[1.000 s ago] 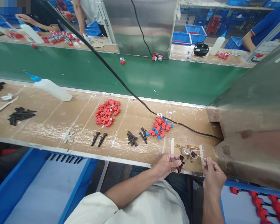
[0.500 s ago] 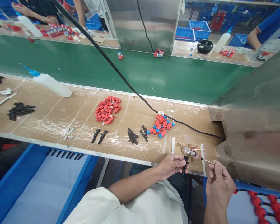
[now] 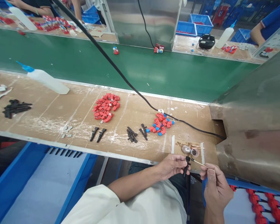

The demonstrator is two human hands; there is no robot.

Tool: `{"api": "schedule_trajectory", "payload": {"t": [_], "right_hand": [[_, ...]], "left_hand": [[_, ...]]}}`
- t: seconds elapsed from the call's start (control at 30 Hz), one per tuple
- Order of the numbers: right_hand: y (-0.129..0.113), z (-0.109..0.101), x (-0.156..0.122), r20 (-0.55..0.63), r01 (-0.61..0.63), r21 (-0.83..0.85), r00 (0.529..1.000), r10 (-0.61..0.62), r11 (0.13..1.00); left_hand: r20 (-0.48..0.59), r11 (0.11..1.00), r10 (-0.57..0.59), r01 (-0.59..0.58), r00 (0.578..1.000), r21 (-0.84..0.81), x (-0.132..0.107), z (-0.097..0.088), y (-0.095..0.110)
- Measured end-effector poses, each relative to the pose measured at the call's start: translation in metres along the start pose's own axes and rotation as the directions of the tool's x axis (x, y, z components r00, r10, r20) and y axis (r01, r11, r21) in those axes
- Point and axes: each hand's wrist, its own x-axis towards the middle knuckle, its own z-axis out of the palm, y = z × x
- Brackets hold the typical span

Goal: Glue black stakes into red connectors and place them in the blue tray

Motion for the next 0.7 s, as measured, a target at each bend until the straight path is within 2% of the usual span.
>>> {"api": "schedule_trajectory", "payload": {"t": [0.27,0.4,0.47,0.57,0.63,0.7], "right_hand": [[0.006,0.001,0.002,0.11,0.146,-0.121,0.985,-0.133,0.982],[0.007,0.0,0.005,0.177,0.248,-0.201,0.961,-0.214,0.948],[0.006,-0.002,0.006,0.23,0.359,-0.243,0.924,-0.305,0.901],[0.002,-0.002,0.009,0.33,0.554,-0.264,0.821,-0.466,0.789],[-0.002,-0.001,0.01,0.376,0.632,-0.251,0.761,-0.528,0.733],[-0.005,0.0,0.009,0.394,0.669,-0.249,0.731,-0.558,0.7]], "left_hand": [[-0.012,1.0,-0.006,0.005,1.0,-0.011,-0.003,0.003,0.004],[-0.031,1.0,-0.003,0.002,1.0,-0.02,-0.002,0.003,0.004],[-0.047,1.0,0.006,-0.007,0.999,-0.022,-0.002,0.002,0.003],[-0.084,0.998,0.05,-0.052,0.995,-0.024,-0.001,0.0,0.002],[-0.092,0.996,0.082,-0.083,0.992,-0.011,-0.001,0.0,0.002],[-0.088,0.993,0.114,-0.112,0.99,0.021,-0.002,0.0,0.001]]}}
